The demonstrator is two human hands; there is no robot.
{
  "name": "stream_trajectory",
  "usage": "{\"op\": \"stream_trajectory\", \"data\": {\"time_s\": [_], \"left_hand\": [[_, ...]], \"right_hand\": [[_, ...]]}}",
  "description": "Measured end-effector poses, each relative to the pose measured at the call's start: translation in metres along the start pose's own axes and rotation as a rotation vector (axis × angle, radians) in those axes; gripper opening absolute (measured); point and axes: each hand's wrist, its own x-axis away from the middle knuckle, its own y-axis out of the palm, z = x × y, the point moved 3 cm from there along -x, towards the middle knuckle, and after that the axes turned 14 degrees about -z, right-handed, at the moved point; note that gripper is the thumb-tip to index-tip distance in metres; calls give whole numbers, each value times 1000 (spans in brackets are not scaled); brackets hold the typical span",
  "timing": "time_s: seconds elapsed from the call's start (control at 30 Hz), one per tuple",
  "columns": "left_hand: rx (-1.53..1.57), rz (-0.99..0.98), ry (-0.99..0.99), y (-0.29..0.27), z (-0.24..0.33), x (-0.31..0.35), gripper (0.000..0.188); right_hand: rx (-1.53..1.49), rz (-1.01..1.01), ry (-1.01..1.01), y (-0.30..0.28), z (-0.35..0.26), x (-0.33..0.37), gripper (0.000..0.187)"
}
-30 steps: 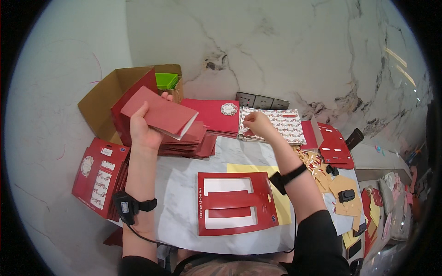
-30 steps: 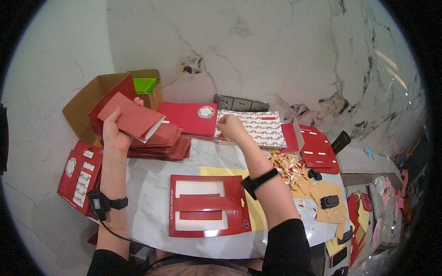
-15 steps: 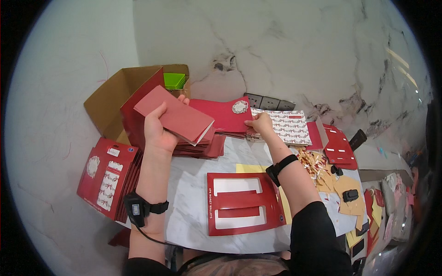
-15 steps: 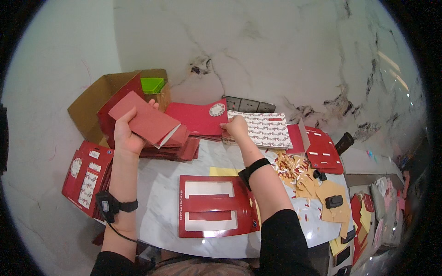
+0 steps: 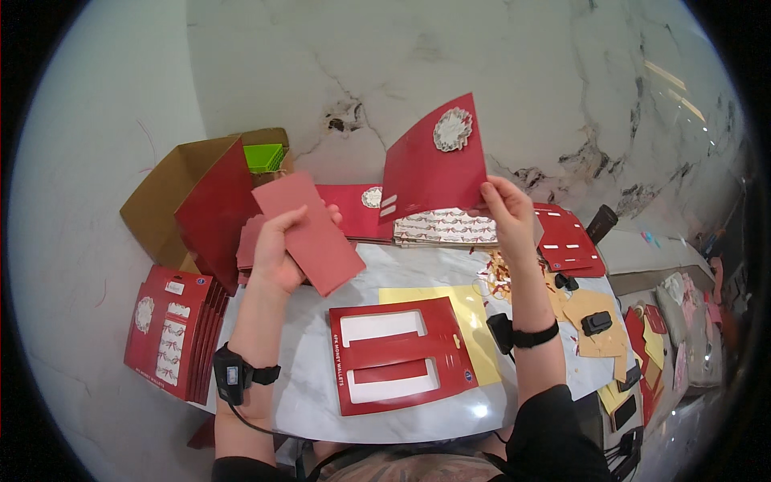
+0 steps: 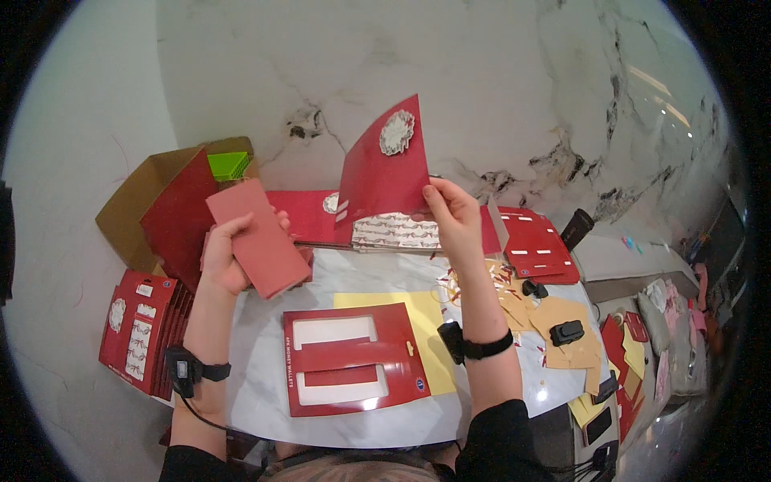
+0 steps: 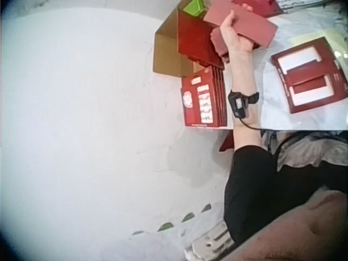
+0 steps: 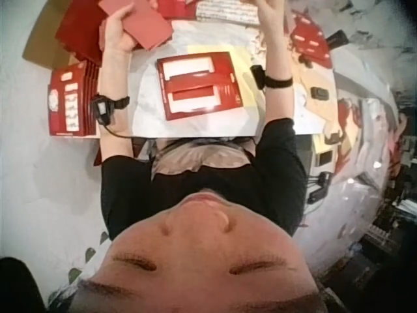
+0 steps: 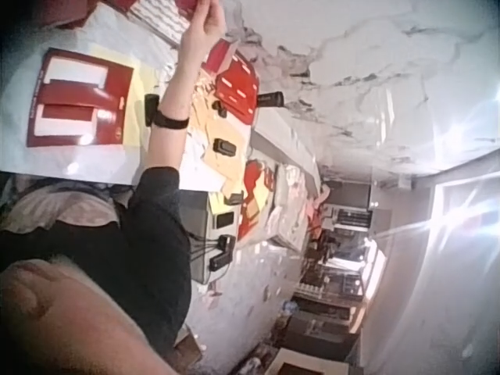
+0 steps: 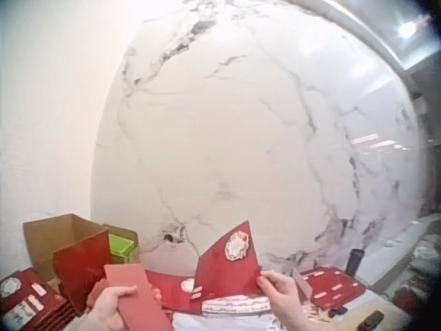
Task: Assembling paper money wallets by folding the outer folder and inserting the inner card.
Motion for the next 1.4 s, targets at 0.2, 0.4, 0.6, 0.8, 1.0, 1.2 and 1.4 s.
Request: {"op": "stream_trajectory", "data": {"time_s": [0.2,0.4,0.6,0.8,1.0,1.2,1.4], "left_hand": [[-122,-49,-28,8,-34,1,43],[-37,-206,-37,30,-36,17,49],[-347,-354,29,29,-48,21,49],[-281,-282,43,35,-59,20,41],[-402,-343,12,37,-77,25,44],[-357,-334,-60,45,-77,25,53],[-426,-366,-55,44,-77,27,63]], "right_hand": [[-195,-77,-113,7,-51,32,24],[-298,0,0,-2,-42,33,27],[-176,60,156,2,-26,32,30],[950,108,-2,19,-21,37,49],[308,-232,48,90,-33,51,93],[133,-313,98,90,-25,52,76],[-31,-251,139,87,-24,51,60]]}}
